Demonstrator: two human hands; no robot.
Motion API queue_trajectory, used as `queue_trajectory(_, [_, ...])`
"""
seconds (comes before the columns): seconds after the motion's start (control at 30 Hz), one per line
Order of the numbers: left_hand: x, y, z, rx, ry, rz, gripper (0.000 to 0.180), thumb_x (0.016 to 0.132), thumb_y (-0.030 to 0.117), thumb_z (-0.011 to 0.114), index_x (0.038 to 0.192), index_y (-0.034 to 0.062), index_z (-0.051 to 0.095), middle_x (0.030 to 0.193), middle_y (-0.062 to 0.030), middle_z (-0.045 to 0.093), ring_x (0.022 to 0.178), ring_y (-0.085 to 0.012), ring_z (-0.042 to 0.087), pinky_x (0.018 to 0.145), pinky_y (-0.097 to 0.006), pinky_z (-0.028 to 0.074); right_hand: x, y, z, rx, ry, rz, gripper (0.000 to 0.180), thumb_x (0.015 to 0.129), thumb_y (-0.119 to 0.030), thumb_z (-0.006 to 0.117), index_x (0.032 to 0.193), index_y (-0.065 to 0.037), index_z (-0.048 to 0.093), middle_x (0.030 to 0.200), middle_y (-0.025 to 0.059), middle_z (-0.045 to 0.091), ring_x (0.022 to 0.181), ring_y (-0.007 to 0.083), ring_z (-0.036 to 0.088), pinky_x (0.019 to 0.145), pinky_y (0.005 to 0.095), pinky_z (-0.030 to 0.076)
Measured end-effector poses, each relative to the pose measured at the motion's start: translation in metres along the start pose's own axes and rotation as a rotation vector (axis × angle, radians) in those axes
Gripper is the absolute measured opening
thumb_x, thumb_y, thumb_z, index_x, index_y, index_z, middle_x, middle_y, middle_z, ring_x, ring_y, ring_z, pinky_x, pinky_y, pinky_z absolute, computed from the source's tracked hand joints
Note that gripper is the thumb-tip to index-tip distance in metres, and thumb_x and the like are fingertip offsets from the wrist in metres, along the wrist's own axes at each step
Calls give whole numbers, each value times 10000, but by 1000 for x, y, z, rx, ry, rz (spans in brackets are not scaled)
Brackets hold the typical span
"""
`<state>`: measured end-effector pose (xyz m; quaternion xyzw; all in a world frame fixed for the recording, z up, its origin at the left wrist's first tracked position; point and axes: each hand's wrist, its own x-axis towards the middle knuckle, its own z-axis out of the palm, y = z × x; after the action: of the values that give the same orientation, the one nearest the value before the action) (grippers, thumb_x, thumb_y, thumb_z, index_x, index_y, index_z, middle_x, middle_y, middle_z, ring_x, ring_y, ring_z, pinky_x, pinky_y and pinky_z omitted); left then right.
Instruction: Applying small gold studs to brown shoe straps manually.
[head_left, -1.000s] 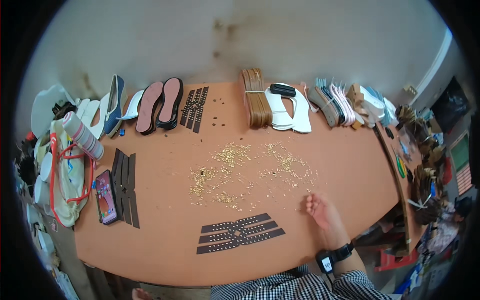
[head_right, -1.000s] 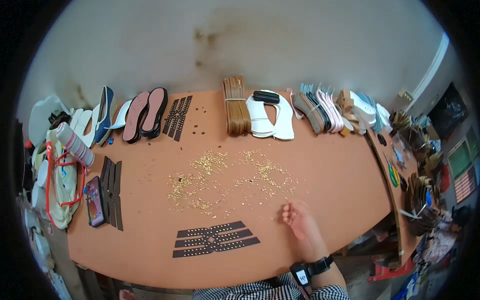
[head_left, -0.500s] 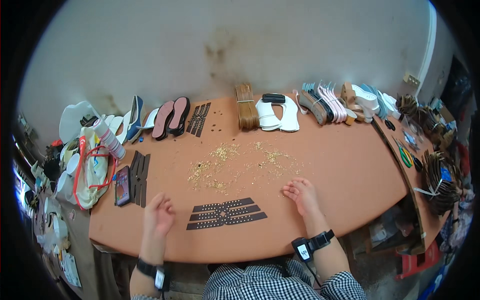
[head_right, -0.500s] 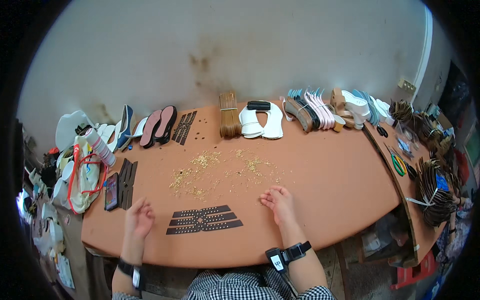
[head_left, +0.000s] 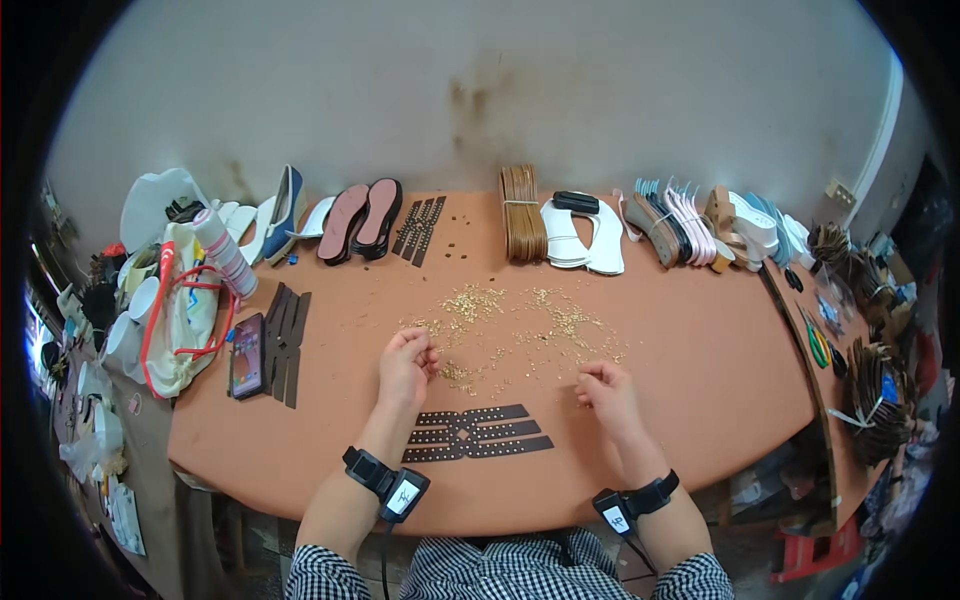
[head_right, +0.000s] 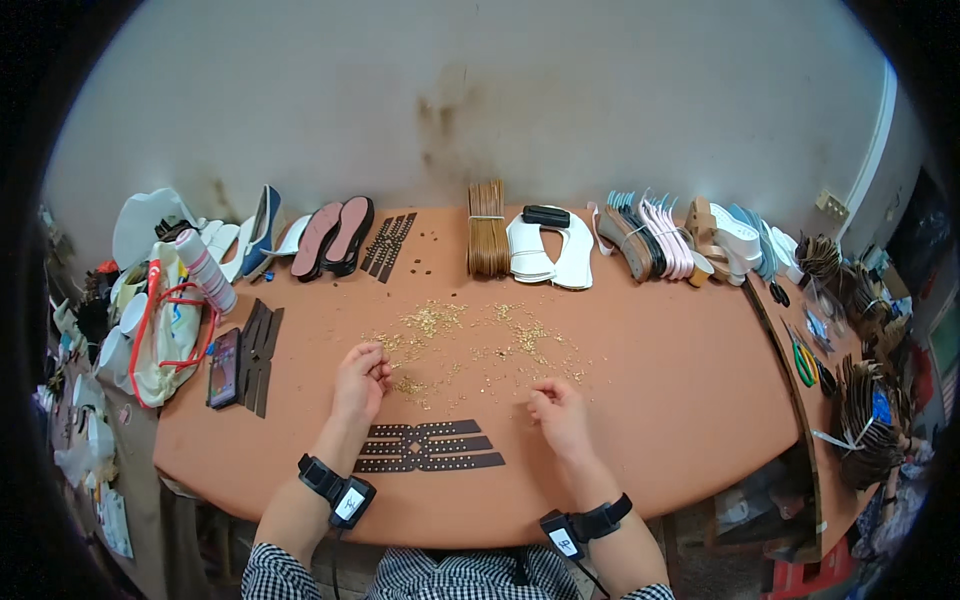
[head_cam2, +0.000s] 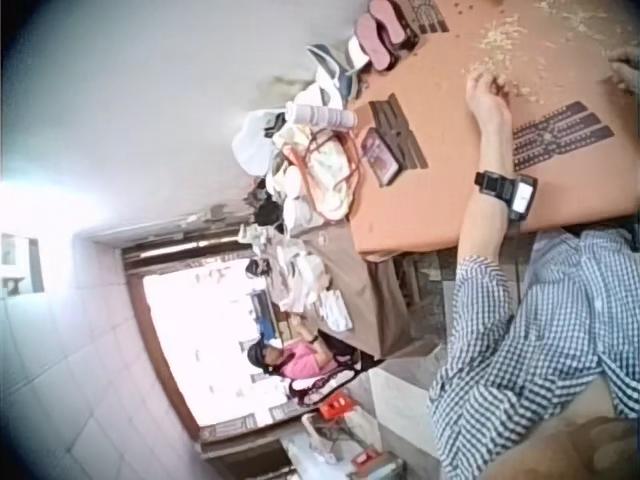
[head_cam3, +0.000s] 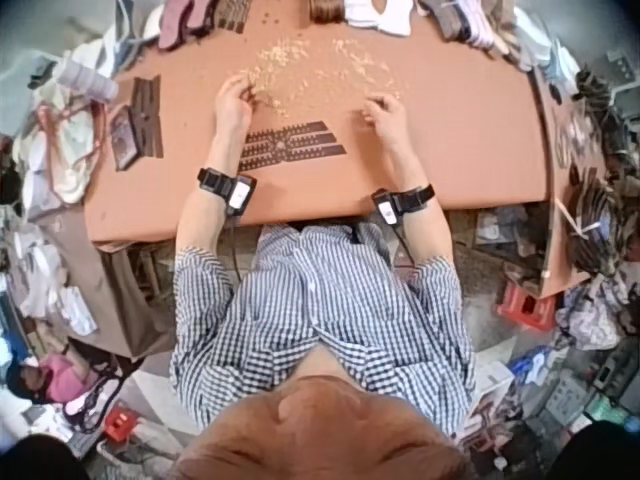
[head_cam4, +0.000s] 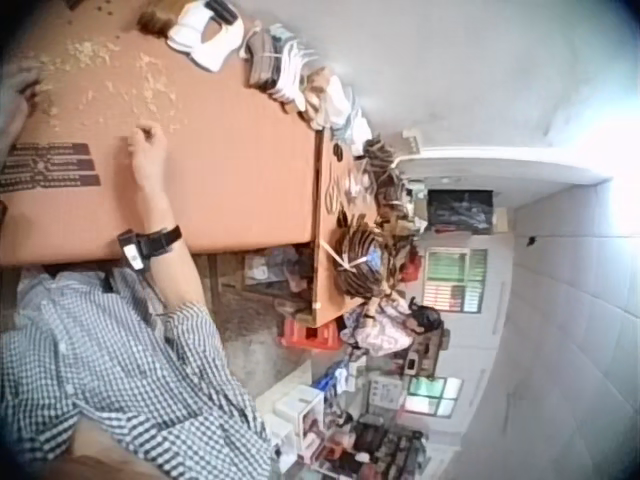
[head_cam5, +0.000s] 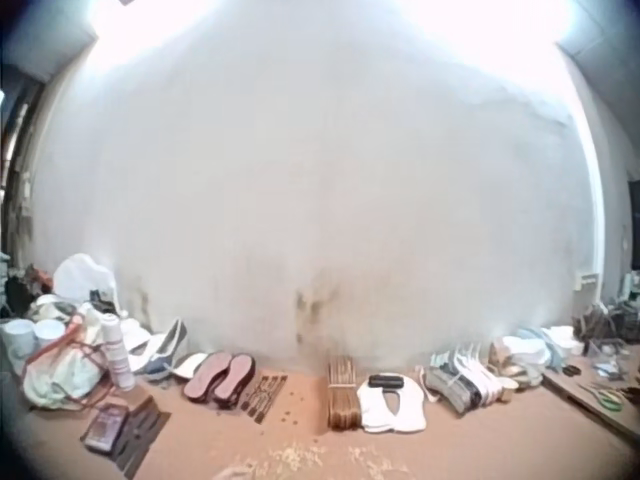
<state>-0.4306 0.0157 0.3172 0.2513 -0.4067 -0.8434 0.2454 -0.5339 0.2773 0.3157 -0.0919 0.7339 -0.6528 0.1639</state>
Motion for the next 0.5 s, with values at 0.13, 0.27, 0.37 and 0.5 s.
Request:
queue_trajectory(0.13, [21,4,-7,13,-44,20,66,850,73,488,914,58,497,751,-36,535,594,-109,513,528,-231,435,12,-11,37,-449,-73,-141,109,782,-80,567,837,9,597,722,121,604,696,195,602,616,297,479])
queue_trajectory(0.27, [26,8,-9,-48,-45,-11,64,852,73,491,912,58,508,757,-29,537,611,-108,516,546,-223,432,23,-2,50,-738,-77,-249,85,749,-75,581,811,-18,593,791,146,582,715,301,585,643,369,472])
queue_trajectory(0.37, [28,8,-13,-76,-38,-52,58,847,65,491,902,60,507,760,-30,527,633,-109,499,575,-240,435,28,-5,53,-782,-92,-285,68,748,-71,577,793,-20,580,801,144,567,713,302,577,638,377,468])
queue_trajectory(0.5, [31,8,-14,-100,-47,-74,72,843,66,506,914,61,517,775,-27,547,643,-108,520,596,-227,432,30,-12,58,-887,-134,-313,74,766,-73,559,813,-18,570,811,142,559,748,298,561,650,365,454])
